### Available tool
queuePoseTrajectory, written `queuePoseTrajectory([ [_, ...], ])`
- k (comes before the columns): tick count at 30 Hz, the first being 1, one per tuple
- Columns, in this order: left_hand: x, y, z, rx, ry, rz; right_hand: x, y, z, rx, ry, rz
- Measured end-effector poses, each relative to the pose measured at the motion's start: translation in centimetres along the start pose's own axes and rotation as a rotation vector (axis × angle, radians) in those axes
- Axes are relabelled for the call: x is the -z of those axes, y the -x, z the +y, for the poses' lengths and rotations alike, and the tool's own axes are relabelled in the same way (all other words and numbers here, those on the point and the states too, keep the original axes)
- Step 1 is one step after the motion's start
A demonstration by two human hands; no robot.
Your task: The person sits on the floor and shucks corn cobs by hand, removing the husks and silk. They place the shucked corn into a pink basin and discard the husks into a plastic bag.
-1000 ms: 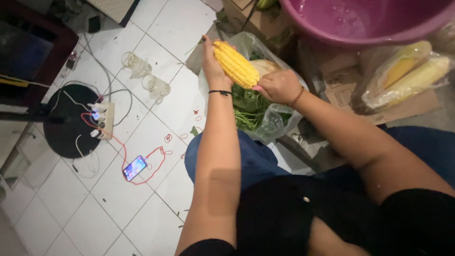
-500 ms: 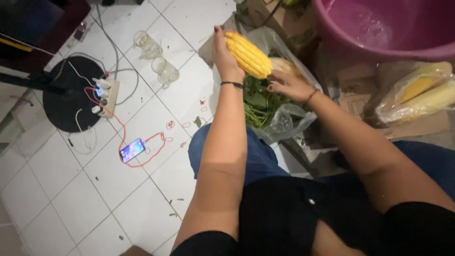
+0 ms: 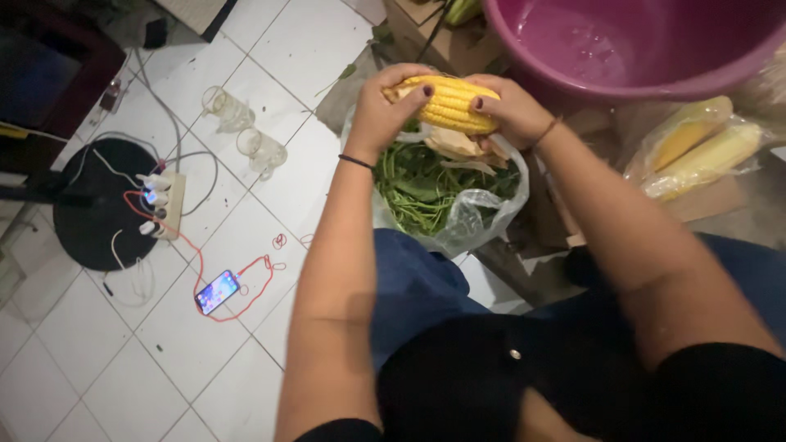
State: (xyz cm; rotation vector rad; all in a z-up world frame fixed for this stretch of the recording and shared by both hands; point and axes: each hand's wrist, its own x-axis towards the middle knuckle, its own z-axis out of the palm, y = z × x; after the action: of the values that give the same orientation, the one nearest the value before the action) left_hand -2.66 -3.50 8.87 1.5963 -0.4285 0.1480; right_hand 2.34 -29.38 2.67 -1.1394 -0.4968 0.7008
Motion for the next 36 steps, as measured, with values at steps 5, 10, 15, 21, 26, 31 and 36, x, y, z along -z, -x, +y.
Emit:
queuePoseTrajectory([
  [5,-1.0,-0.4,2.6,-0.167,-0.387,0.054,-0.5,1.5,-4.4,-0.054,0.276,-0.007],
  [10,-2.2,0.1,3.0,-0.211,-0.532,-0.057,-1.6,4.6,-7.9,-0.336,0.399,0.065],
  [15,-3.5,1.0,1.1,-0.199,-0.781,-0.135,-1.8,5.9,-8.6,-0.369,0.483,0.097],
  [21,-1.6,1.2,-1.7,0.0,-0.873,-0.036,-0.6,6.5,-7.0,-0.36,0.465,0.177],
  [26,-0.8,1.9,-0.9,0.007,-0.508,-0.056,-0.3,6.5,-6.4,-0.327,0.466,0.185],
  [31,-2.2,1.8,0.2,0.03,-0.629,-0.167,-0.4,6.8,-5.6,-0.257,0.591,0.128],
  [36,-2.9,2.0,0.4,-0.009,-0.9,-0.187,-0.4,6.8,-4.9,-0.254,0.647,0.134],
])
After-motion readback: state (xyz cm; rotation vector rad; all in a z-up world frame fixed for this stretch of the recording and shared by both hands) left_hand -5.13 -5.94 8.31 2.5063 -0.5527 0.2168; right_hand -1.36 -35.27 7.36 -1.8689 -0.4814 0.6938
